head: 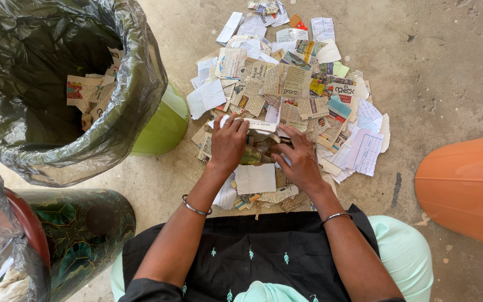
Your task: The person sits on the floor and sorts through a pile of mixed paper scraps, picking up pieces, briefly unfolding or inspecting them, and placing them into a green bin lined with a black plastic bag. The person handles newspaper clippings, envelopes, and printed sheets one at a time.
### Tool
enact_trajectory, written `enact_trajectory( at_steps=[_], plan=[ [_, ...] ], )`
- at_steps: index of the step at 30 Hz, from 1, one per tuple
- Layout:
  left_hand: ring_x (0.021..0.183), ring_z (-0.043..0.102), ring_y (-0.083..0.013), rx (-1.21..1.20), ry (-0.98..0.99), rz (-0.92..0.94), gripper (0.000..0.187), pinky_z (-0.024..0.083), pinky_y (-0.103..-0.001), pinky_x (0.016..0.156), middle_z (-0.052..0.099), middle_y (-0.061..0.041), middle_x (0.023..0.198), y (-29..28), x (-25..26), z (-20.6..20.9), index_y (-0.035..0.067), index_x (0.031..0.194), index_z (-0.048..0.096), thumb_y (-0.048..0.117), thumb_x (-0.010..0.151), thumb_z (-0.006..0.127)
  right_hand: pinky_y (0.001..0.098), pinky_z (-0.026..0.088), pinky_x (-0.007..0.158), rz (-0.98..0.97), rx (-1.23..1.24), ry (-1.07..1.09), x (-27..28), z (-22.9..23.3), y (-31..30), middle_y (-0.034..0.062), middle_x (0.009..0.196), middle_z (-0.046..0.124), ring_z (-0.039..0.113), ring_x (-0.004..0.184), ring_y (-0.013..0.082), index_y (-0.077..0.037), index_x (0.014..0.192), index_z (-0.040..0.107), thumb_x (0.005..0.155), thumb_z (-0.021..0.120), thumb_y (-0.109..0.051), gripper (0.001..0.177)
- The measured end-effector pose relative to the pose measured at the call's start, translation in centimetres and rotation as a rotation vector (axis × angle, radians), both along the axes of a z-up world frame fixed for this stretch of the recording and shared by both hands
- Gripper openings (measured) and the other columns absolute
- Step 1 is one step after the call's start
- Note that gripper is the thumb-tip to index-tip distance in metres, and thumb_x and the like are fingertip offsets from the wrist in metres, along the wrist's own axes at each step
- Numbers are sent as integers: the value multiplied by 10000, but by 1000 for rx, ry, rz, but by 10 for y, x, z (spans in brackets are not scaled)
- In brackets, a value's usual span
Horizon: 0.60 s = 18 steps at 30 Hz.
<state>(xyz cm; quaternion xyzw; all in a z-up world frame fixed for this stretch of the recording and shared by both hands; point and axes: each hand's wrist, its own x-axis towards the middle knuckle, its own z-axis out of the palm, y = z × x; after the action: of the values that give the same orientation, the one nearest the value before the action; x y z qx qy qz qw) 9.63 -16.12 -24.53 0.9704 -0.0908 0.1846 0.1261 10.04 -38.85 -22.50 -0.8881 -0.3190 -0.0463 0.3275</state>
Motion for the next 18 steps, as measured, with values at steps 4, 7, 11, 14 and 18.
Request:
enact_trajectory(
  at_steps=[4, 7, 11, 14, 18],
  plan=[
    [910, 735, -304, -151, 192, -42, 204, 515, -503, 937, 763, -116, 1019, -9, -5, 36, 67, 1110, 728, 48, 913, 679, 477, 390, 1181, -73, 199, -28, 5, 3, -7, 115, 1489, 525, 447, 1426, 323, -56, 1029, 727, 876, 784, -134, 181],
    [815, 718, -311, -308, 379, -25, 159, 553, -458, 801, 757, -109, 966, -9, -8, 53, 88, 1133, 730, 108, 991, 662, 414, 500, 1116, -171, 356, 185, 6, 4, -13, 73, 1353, 661, 614, 1300, 247, -50, 1124, 736, 942, 754, -131, 200],
    [951, 711, -274, -280, 243, 36, 257, 504, -471, 967, 736, -125, 1076, -5, -2, 55, 94, 1238, 694, 105, 983, 664, 380, 553, 1012, -282, 534, 227, 7, 3, -16, 90, 1292, 695, 676, 1169, 238, -31, 1208, 712, 987, 709, -143, 248],
    [1157, 627, -317, -151, 170, 98, 409, 418, -506, 1044, 668, -173, 1237, 4, -1, 50, 96, 1304, 661, 136, 901, 716, 410, 518, 1086, -329, 437, -24, 5, 1, -21, 107, 1281, 655, 624, 1232, 257, -1, 1287, 692, 1022, 699, -133, 296],
    [1321, 504, -359, -88, 278, 122, 531, 353, -511, 1090, 577, -210, 1357, 8, -5, 47, 126, 1339, 633, 196, 832, 775, 448, 463, 1170, -250, 280, -259, 4, -7, -20, 136, 1437, 589, 532, 1358, 319, 16, 1356, 647, 1014, 695, -153, 384]
  ],
)
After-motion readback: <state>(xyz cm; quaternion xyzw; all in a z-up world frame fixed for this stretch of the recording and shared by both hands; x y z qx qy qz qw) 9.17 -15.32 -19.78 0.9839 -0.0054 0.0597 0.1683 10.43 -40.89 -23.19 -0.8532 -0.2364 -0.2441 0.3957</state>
